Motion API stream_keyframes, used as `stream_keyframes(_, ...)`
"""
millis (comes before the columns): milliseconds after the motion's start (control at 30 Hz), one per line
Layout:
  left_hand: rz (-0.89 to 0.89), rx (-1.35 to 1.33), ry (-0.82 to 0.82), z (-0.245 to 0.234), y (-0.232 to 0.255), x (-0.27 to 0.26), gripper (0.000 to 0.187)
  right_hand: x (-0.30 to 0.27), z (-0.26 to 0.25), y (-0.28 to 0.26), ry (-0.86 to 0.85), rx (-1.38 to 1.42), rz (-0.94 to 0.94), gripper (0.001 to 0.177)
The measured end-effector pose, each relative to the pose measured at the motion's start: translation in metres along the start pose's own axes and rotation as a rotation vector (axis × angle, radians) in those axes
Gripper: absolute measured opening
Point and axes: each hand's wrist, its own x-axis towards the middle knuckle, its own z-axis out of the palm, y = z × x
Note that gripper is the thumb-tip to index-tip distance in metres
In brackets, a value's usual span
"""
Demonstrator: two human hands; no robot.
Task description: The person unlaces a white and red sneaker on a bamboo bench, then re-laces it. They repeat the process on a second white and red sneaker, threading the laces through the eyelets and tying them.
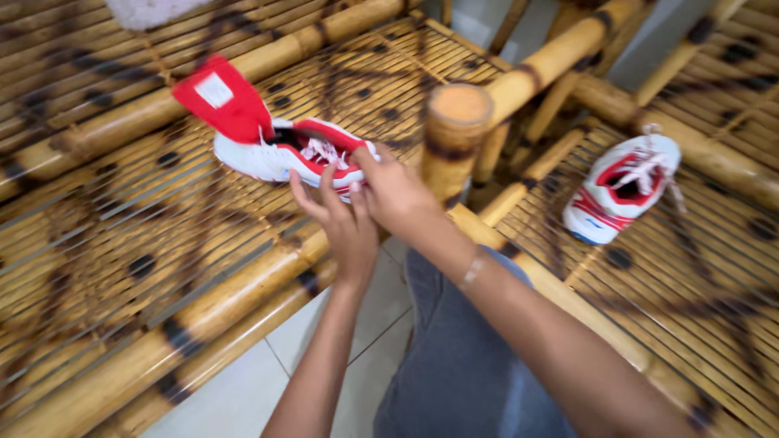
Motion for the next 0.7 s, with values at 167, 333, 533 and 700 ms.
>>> stream_keyframes(167,0.19,0.003,-0.022,0.018,0.095,-0.003,0.043,-0.055,-0.113,-0.028,0.292,0.002,-0.133,0.035)
stream_keyframes(333,0.503,-0.185,-0.226,0.06,0.198,-0.028,0.043,-0.145,-0.234,-0.034,0.425,0.047,0.265,0.034)
stream_keyframes(533,0.624,-0.407,-0.707,0.135,0.285,-0.117,0.06,-0.283,-0.337,0.003,0.613,-0.009,0.724,0.042)
stream_keyframes(700,0.749,-0.436,-0.955,0.178,0.304,-0.195,0.075,-0.381,-0.365,0.047,0.65,0.087,0.958,0.041)
